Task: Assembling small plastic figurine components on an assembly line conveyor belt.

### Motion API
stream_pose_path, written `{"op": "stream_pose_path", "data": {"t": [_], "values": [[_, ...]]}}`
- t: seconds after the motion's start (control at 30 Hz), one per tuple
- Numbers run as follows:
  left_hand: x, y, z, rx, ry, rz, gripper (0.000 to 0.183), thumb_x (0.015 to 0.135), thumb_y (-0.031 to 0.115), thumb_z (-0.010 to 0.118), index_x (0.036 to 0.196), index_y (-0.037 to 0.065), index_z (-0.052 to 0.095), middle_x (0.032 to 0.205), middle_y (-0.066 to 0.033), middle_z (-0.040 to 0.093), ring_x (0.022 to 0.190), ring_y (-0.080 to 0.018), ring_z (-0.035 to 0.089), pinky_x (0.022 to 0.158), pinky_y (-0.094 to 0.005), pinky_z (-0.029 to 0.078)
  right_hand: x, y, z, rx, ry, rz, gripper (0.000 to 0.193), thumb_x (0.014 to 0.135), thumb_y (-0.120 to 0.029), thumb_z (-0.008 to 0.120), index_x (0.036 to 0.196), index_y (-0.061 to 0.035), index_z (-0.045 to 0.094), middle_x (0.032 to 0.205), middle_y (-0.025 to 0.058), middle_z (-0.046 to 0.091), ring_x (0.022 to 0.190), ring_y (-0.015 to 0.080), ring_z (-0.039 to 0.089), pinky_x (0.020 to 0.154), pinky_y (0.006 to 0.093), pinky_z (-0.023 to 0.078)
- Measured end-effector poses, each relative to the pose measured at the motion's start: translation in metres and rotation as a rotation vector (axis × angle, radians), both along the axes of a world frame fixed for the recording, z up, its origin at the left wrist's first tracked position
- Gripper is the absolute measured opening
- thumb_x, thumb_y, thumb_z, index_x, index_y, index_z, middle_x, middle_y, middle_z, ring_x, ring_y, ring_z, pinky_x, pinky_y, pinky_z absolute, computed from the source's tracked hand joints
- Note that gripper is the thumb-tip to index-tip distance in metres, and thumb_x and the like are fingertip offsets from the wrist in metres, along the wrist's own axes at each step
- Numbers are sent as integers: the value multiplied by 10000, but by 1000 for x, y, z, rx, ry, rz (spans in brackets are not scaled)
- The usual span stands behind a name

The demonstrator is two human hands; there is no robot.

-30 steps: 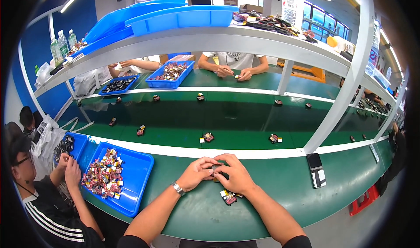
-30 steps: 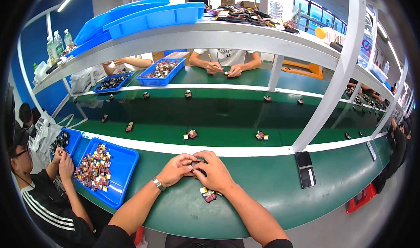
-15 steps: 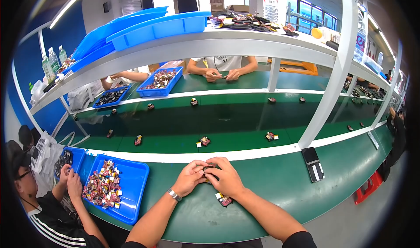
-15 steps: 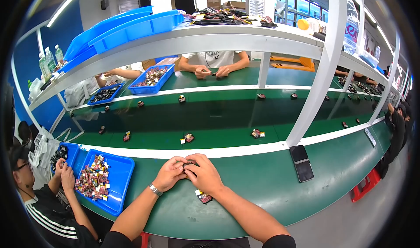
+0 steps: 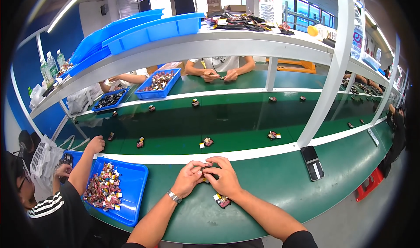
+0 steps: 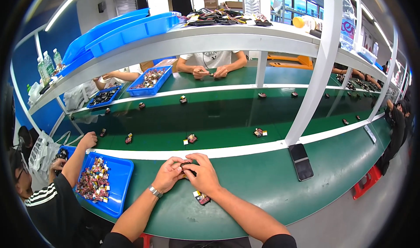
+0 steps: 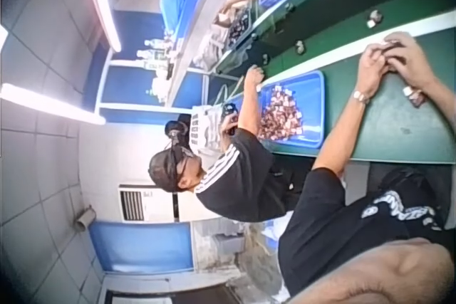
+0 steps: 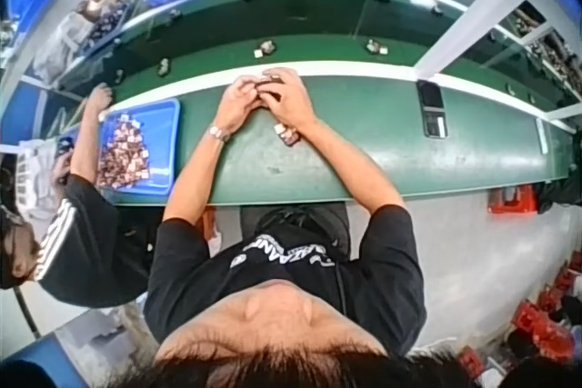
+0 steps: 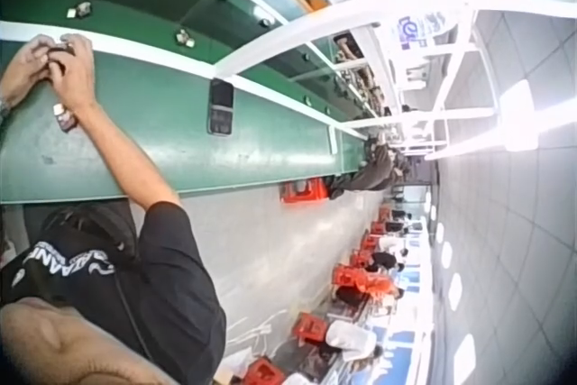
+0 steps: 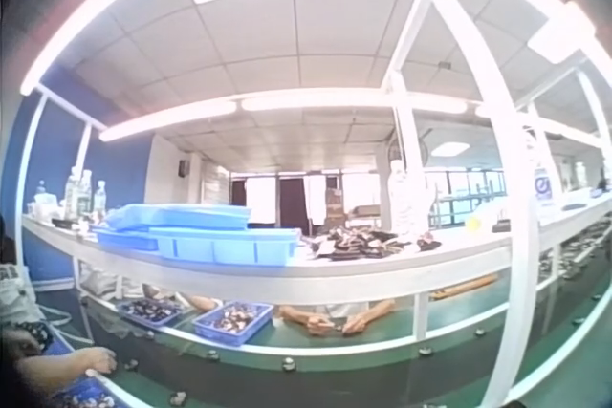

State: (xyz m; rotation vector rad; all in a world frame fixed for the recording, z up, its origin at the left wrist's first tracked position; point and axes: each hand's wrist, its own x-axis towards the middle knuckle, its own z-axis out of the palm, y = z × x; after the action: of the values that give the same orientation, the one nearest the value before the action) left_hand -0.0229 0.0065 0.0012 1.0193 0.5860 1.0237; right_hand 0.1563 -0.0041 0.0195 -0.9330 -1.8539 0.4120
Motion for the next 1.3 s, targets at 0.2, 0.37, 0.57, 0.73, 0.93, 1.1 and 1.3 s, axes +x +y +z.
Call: {"op": "stream_pose_path", "data": {"t": [0.2, 0.37, 0.57, 0.73, 0.93, 1.1, 1.3], "values": [[-1, 2, -7, 3, 22, 24, 207, 988, 37, 475, 1195, 37, 474, 1324, -156, 543, 1165, -204, 577, 955, -356, 507, -2, 1, -3, -18, 31, 15, 157, 764, -41, 702, 918, -62, 724, 1207, 63, 612, 1177, 285, 513, 968, 380, 458], [4, 0, -1, 23, -16, 74, 214, 972, 49, 519, 1180, 50, 465, 1271, -147, 565, 1144, -218, 583, 942, -384, 512, -2, 4, -1, 8, 11, 31, 179, 783, -4, 639, 938, -59, 710, 1247, 85, 596, 1225, 314, 489, 1012, 405, 430], [2, -2, 1, -8, -4, 67, 231, 979, 64, 514, 1201, 49, 455, 1198, -115, 595, 1102, -191, 593, 933, -366, 511, 0, 0, 5, 81, -22, -6, 180, 767, -31, 683, 946, -49, 683, 1138, 96, 611, 1129, 307, 537, 945, 392, 466], [2, -1, -1, -21, 25, 65, 234, 984, 75, 508, 1209, 50, 453, 1191, -106, 598, 1088, -177, 594, 934, -361, 511, -1, 3, 5, 165, -48, -32, 155, 758, -30, 693, 909, -58, 676, 1003, 58, 608, 942, 251, 592, 757, 344, 528], [0, -1, 0, -33, 27, 63, 224, 994, 23, 436, 1217, 44, 454, 1242, -112, 592, 1111, -173, 589, 939, -337, 505, -4, 1, 5, 235, -112, -79, 194, 726, -2, 719, 905, -66, 678, 953, 55, 613, 839, 224, 609, 666, 323, 534], [2, -1, 0, -33, 18, 68, 222, 993, 25, 444, 1214, 42, 455, 1226, -110, 597, 1107, -178, 596, 948, -342, 512, -10, -1, 4, 225, -155, -133, 183, 732, -30, 721, 907, -57, 674, 942, 58, 604, 838, 227, 601, 669, 322, 532], [0, -1, -1, -40, 36, 73, 219, 996, 34, 447, 1215, 42, 459, 1202, -103, 608, 1107, -178, 599, 944, -338, 516, -12, 0, -1, 228, -224, -175, 172, 746, -33, 708, 913, -49, 671, 942, 61, 597, 836, 230, 595, 674, 333, 534]]}}
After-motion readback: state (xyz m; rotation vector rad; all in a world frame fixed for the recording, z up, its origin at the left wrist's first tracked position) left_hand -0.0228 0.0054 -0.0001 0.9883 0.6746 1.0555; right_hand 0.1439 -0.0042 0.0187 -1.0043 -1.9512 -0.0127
